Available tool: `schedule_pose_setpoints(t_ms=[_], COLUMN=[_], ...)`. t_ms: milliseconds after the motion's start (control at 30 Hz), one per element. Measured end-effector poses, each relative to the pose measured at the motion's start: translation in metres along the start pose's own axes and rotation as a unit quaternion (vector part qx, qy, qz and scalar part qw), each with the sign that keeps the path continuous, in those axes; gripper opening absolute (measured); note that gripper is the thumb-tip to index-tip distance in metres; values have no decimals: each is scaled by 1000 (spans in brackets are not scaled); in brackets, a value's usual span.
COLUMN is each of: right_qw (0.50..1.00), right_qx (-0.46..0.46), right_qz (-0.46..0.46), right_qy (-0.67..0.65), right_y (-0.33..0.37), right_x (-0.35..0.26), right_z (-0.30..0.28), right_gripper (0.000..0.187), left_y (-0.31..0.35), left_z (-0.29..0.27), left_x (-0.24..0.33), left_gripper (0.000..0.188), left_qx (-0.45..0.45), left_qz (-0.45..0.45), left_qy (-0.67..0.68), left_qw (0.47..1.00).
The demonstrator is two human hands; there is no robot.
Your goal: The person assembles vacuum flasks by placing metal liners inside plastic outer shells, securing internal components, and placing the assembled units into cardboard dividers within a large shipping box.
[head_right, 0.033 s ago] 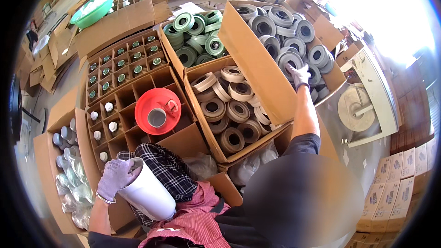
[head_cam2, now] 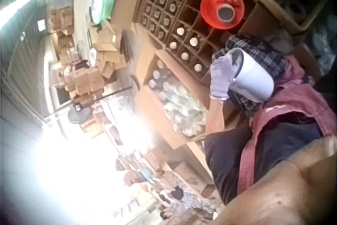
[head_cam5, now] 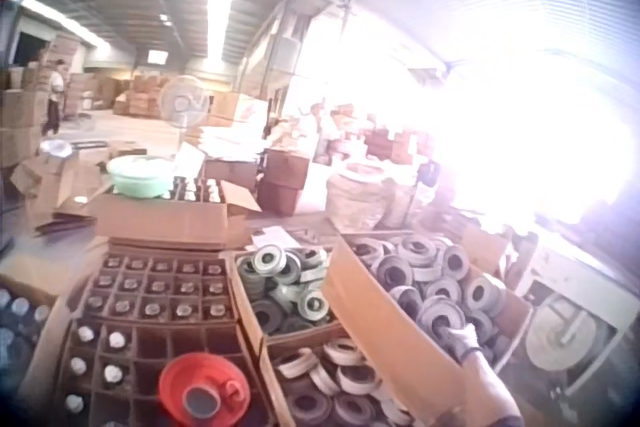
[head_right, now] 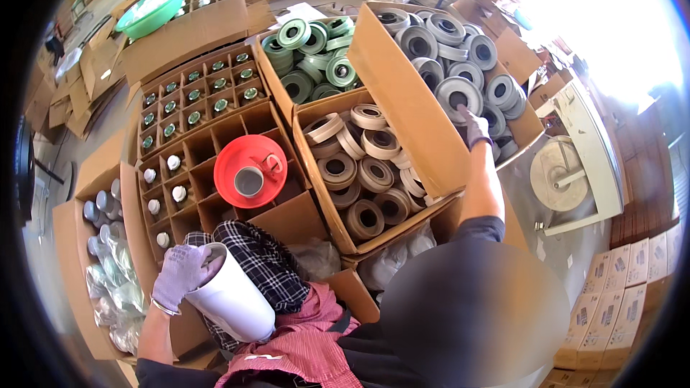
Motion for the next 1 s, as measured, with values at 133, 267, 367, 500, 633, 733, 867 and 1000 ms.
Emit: schedule_pose_setpoints(t_ms=[133, 267, 367, 500, 633, 733, 867, 1000], right_qw=[956, 945, 883, 743, 816, 783, 782, 734], right_qx=[164, -133, -383, -607, -490, -533, -555, -569], right_qz=[-68, -131, -15, 73, -186, -169, -94, -213], right_qy=[-232, -269, -271, -271, -244, -271, -266, -304], right_y=[65, 179, 357, 419, 449, 475, 503, 511], right_x=[-148, -263, -341, -325, -277, -272, -287, -255], right_z=[55, 134, 209, 243, 275, 286, 287, 305], right_gripper=[39, 31, 38, 54, 23, 36, 39, 34], left_y=[7, -18, -13, 8, 49, 59, 61, 81], left_z=[-1, -69, -94, -66, -10, 5, 16, 25], left_x=[-5, 34, 43, -39, -77, -79, -75, -62], left_gripper=[45, 69, 81, 64, 59, 59, 69, 69], left_qx=[147, 372, 396, 280, 61, 10, 17, 54], left_qz=[-66, 72, 145, 160, 104, 88, 96, 84], left_qy=[-70, 21, 12, 212, 392, 466, 481, 388], left_qw=[984, 925, 906, 923, 912, 880, 871, 916])
Point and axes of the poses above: each hand's wrist, its own y-axis away from the middle knuckle, its own z-axis out of the palm, x = y × z, the point moved 1 cm from there along -y, towards the middle knuckle, and after that the axes turned 10 degrees about -z, right-handed, at the moved point
